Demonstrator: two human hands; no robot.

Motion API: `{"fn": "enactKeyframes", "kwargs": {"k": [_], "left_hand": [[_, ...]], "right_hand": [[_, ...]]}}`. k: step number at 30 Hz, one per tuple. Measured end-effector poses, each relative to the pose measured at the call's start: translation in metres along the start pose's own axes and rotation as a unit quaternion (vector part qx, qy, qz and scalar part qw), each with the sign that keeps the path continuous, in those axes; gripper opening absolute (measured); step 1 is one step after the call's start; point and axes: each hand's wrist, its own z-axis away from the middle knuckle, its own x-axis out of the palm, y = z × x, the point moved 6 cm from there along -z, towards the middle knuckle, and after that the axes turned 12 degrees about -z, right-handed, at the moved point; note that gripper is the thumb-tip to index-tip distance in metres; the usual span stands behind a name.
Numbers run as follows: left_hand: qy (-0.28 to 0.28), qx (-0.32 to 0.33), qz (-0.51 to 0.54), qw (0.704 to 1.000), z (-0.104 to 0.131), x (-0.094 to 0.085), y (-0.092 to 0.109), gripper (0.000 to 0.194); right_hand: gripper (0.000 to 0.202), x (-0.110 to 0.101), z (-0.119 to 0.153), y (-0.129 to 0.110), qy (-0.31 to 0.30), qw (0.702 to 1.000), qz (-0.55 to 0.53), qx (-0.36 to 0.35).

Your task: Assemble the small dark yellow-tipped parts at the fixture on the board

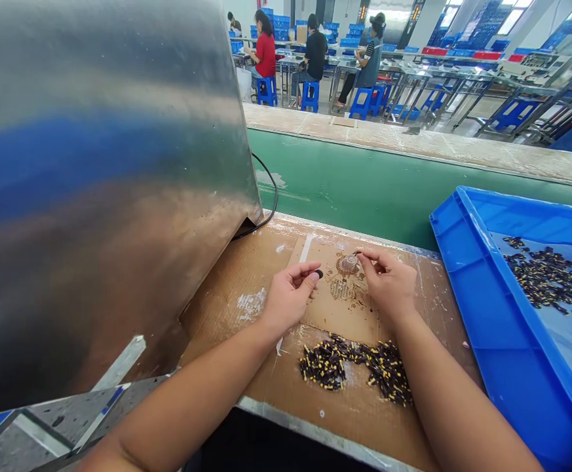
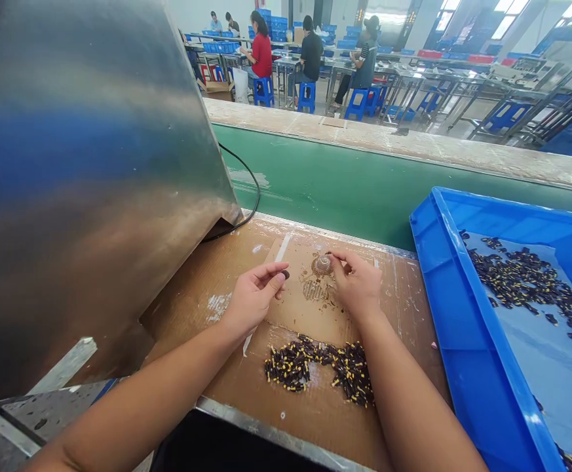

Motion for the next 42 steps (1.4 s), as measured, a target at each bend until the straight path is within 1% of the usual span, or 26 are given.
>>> {"fn": "enactKeyframes", "kwargs": {"k": [3, 5, 7, 8, 11, 13, 15, 16, 17, 19, 21, 22, 23, 24, 26, 29, 31, 34, 36, 37, 38, 39, 40, 41, 42], "left_hand": [[0.0, -0.012, 0.04, 0.999, 0.0, 0.001, 0.001, 0.023], [-0.002, -0.022, 0.061, 0.998, 0.001, 0.001, 0.0, 0.021], [-0.004, -0.037, 0.093, 0.995, 0.0, 0.002, -0.002, 0.021], [-0.007, -0.047, 0.113, 0.992, 0.0, 0.002, -0.003, 0.022], [-0.022, -0.073, 0.164, 0.984, 0.001, 0.004, -0.005, 0.026], [-0.029, -0.08, 0.173, 0.981, 0.002, 0.005, -0.005, 0.028], [-0.031, -0.079, 0.169, 0.982, 0.003, 0.005, -0.004, 0.03], [-0.033, -0.077, 0.164, 0.983, 0.004, 0.006, -0.003, 0.03], [-0.036, -0.073, 0.157, 0.984, 0.005, 0.007, -0.002, 0.031], [-0.042, -0.061, 0.138, 0.988, 0.008, 0.008, 0.0, 0.032], [-0.047, -0.039, 0.109, 0.992, 0.012, 0.009, 0.003, 0.031], [-0.051, -0.027, 0.093, 0.994, 0.013, 0.01, 0.005, 0.03], [-0.056, -0.016, 0.077, 0.995, 0.015, 0.01, 0.006, 0.03], [-0.063, -0.006, 0.062, 0.996, 0.016, 0.011, 0.007, 0.028], [-0.074, 0.006, 0.037, 0.997, 0.018, 0.012, 0.008, 0.026], [-0.077, 0.035, -0.022, 0.996, 0.021, 0.012, 0.012, 0.022], [-0.07, 0.089, -0.088, 0.99, 0.024, 0.012, 0.019, 0.019], [-0.074, 0.179, -0.173, 0.966, 0.03, 0.014, 0.03, 0.019], [-0.07, 0.205, -0.19, 0.958, 0.033, 0.015, 0.032, 0.019], [-0.062, 0.204, -0.184, 0.96, 0.034, 0.014, 0.032, 0.018], [-0.057, 0.189, -0.167, 0.966, 0.033, 0.013, 0.031, 0.017], [-0.058, 0.161, -0.137, 0.976, 0.031, 0.013, 0.027, 0.016], [-0.063, 0.12, -0.093, 0.986, 0.029, 0.013, 0.023, 0.015], [-0.071, 0.071, -0.036, 0.994, 0.027, 0.014, 0.017, 0.016], [-0.08, 0.019, 0.029, 0.996, 0.025, 0.015, 0.012, 0.017]], "right_hand": [[0.022, -0.007, 0.0, -0.002, 0.047, 0.998, 0.006, -0.034], [0.021, -0.007, -0.001, -0.001, 0.031, 0.999, 0.015, -0.034], [0.022, -0.005, -0.001, 0.001, 0.004, 1.0, 0.019, -0.007], [0.022, -0.007, -0.001, 0.0, 0.009, 1.0, 0.017, 0.004], [0.023, -0.018, -0.001, -0.009, 0.059, 0.998, -0.026, 0.025], [0.023, -0.021, 0.001, -0.016, 0.051, 0.991, -0.102, 0.066], [0.023, -0.019, 0.006, -0.024, 0.009, 0.97, -0.205, 0.133], [0.023, -0.016, 0.01, -0.029, -0.018, 0.951, -0.259, 0.168], [0.024, -0.012, 0.015, -0.035, -0.043, 0.928, -0.309, 0.202], [0.024, -0.004, 0.028, -0.046, -0.08, 0.873, -0.399, 0.267], [0.025, 0.004, 0.043, -0.052, -0.078, 0.815, -0.474, 0.324], [0.027, 0.008, 0.05, -0.053, -0.067, 0.791, -0.499, 0.347], [0.029, 0.011, 0.057, -0.052, -0.05, 0.775, -0.514, 0.364], [0.031, 0.014, 0.063, -0.05, -0.033, 0.765, -0.523, 0.374], [0.032, 0.018, 0.072, -0.045, -0.004, 0.76, -0.528, 0.378], [0.028, 0.022, 0.079, -0.042, 0.014, 0.749, -0.55, 0.37], [0.026, 0.023, 0.081, -0.043, 0.02, 0.731, -0.573, 0.371], [0.025, 0.024, 0.083, -0.046, 0.022, 0.711, -0.591, 0.38], [0.024, 0.024, 0.083, -0.048, 0.021, 0.704, -0.597, 0.383], [0.023, 0.024, 0.083, -0.048, 0.019, 0.701, -0.601, 0.383], [0.022, 0.024, 0.083, -0.049, 0.015, 0.699, -0.605, 0.381], [0.022, 0.025, 0.083, -0.049, 0.01, 0.698, -0.607, 0.379], [0.021, 0.024, 0.083, -0.05, 0.002, 0.702, -0.606, 0.374], [0.021, 0.023, 0.083, -0.051, -0.004, 0.713, -0.598, 0.365], [0.02, 0.021, 0.082, -0.053, -0.009, 0.734, -0.582, 0.35]]}}
